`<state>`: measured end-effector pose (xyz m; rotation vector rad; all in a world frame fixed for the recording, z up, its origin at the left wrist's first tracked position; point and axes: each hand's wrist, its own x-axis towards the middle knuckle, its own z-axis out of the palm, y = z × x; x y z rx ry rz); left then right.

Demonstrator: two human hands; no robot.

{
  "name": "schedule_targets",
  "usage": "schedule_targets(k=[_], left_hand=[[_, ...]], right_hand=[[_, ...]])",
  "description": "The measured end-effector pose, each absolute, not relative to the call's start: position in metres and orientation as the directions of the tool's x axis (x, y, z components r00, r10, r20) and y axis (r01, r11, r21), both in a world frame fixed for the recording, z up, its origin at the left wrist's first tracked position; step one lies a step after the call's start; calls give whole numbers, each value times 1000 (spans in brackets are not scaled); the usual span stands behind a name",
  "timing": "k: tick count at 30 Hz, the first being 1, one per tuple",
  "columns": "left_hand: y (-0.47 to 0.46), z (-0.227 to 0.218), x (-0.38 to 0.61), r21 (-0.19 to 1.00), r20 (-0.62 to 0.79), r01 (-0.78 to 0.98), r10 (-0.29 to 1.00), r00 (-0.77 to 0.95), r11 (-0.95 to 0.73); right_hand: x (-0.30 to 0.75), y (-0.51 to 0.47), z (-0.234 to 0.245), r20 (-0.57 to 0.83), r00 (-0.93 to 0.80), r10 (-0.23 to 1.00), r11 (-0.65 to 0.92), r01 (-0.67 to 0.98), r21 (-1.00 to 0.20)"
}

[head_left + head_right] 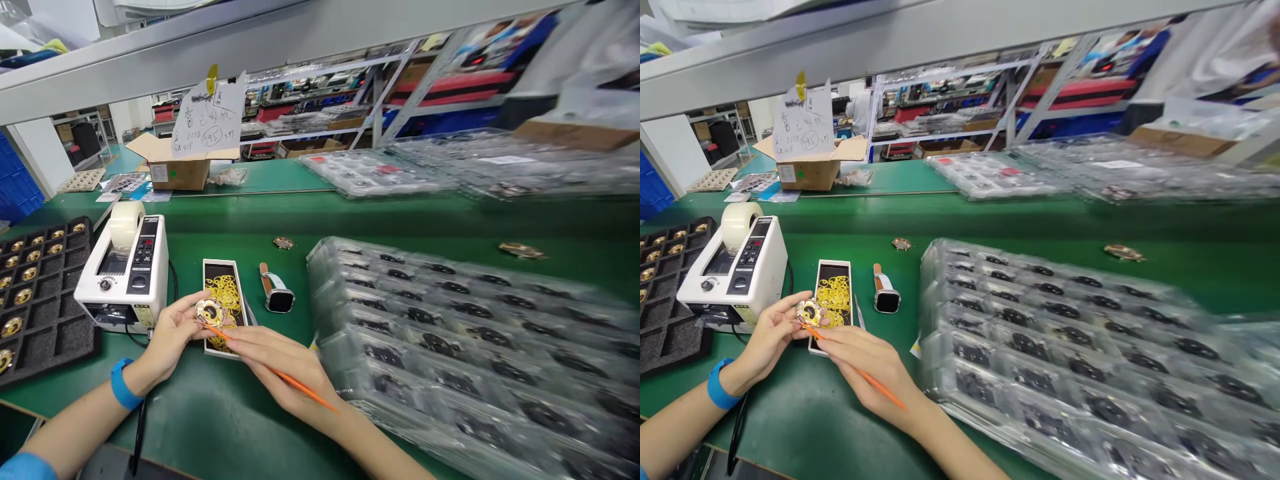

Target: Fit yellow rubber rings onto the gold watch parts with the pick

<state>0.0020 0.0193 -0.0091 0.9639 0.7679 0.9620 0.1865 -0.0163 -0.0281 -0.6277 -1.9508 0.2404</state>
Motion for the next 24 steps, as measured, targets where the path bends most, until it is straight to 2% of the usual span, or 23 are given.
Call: schedule_targets(k=[3, 6, 9, 14, 18, 21, 24], left_hand=[[20, -12, 2, 909, -121, -330, 918, 378, 256], [21, -13, 1, 902, -116, -347, 919, 376, 256], [21, -14, 2, 908, -101, -340, 916, 389, 245], [16, -14, 4, 933, -85, -282, 900, 428, 223], [13, -15, 7, 934, -91, -266, 880, 467, 237], [13, -16, 8, 933, -98, -259, 868, 487, 251], [13, -17, 8, 918, -138, -265, 864, 484, 295]], right_hand=[[189, -14, -31, 801, -437, 408, 888, 392, -239], [190, -13, -34, 792, -490, 363, 887, 441, -134], [188, -15, -32, 829, -427, 360, 880, 450, -151], [186, -20, -25, 870, -197, 452, 811, 496, -309], [183, -20, -26, 864, -128, 487, 773, 522, -359], [181, -18, -31, 880, -179, 441, 792, 538, -287], [182, -17, -37, 888, -303, 347, 811, 573, -121]])
